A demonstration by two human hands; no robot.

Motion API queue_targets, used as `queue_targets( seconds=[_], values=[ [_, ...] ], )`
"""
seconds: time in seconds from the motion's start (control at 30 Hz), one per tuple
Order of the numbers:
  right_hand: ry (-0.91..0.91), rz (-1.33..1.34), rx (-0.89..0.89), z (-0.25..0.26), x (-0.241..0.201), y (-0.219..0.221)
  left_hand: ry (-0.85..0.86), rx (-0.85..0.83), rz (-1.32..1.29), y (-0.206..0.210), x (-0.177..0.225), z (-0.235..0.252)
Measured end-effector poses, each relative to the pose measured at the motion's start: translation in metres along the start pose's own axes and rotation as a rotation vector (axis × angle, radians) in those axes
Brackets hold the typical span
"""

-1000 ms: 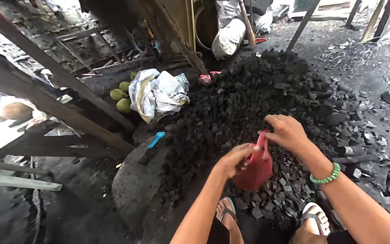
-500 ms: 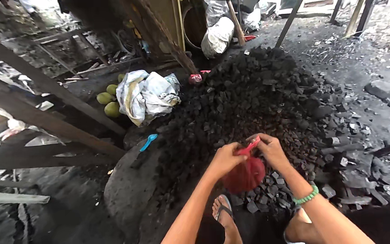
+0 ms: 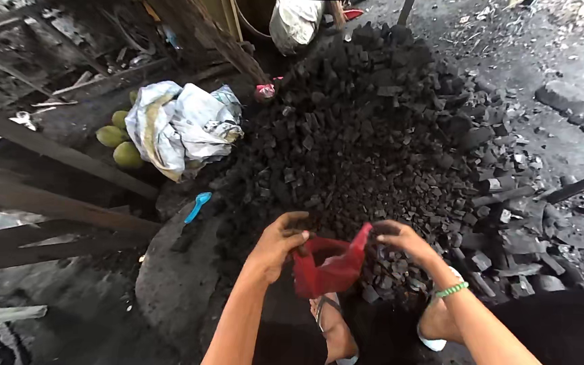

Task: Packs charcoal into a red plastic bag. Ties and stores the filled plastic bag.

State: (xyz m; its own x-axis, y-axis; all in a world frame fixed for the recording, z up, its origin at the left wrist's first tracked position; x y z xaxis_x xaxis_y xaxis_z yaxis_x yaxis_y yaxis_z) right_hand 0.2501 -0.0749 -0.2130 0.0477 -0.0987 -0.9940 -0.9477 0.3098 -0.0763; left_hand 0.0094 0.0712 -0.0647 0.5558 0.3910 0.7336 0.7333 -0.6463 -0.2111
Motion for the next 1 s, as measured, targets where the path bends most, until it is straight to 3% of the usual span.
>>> queue_targets(
  seconds=[0.13, 0.23, 0.5, 0.63, 0.8, 1.0],
  values=[
    [0.243, -0.260, 0.633, -0.012, 0.077, -0.097, -0.041, 0.024, -0.227, -0.010, 0.004, -0.006],
    [0.367, -0.277, 0.735, -0.006, 0.120, -0.113, -0.041, 0.077, -0.222, -0.014, 0.009, -0.003],
    [0.263, -0.657, 0.577, -0.007, 0.116, -0.055, 0.069, 0.162, -0.193, -0.018, 0.024, -0.004],
    [0.232, -0.674, 0.535, -0.021, 0.125, -0.049, 0.083, 0.185, -0.259, -0.023, 0.024, -0.005],
    [0.241, -0.704, 0.265, -0.019, 0.119, -0.014, 0.110, 0.150, -0.311, -0.021, 0.024, -0.005],
    [0.387, -0.909, -0.129, 0.006, 0.111, 0.031, 0.085, 0.138, -0.269, -0.017, 0.022, -0.005]
  ],
)
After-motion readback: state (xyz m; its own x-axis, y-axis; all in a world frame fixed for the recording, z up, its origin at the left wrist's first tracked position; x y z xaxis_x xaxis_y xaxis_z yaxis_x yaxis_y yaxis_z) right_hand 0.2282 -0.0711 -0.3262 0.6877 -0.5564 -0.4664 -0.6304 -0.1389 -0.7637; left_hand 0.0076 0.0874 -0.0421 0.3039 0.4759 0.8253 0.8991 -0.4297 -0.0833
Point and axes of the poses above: each hand's wrist, its own z-axis towards the middle knuckle, its own y-axis out of the palm, x = y × z, the point moved 6 cm from there along z, towards the middle knuckle, and after that the axes turned 14 degrees about -y, right-handed, at the moved point
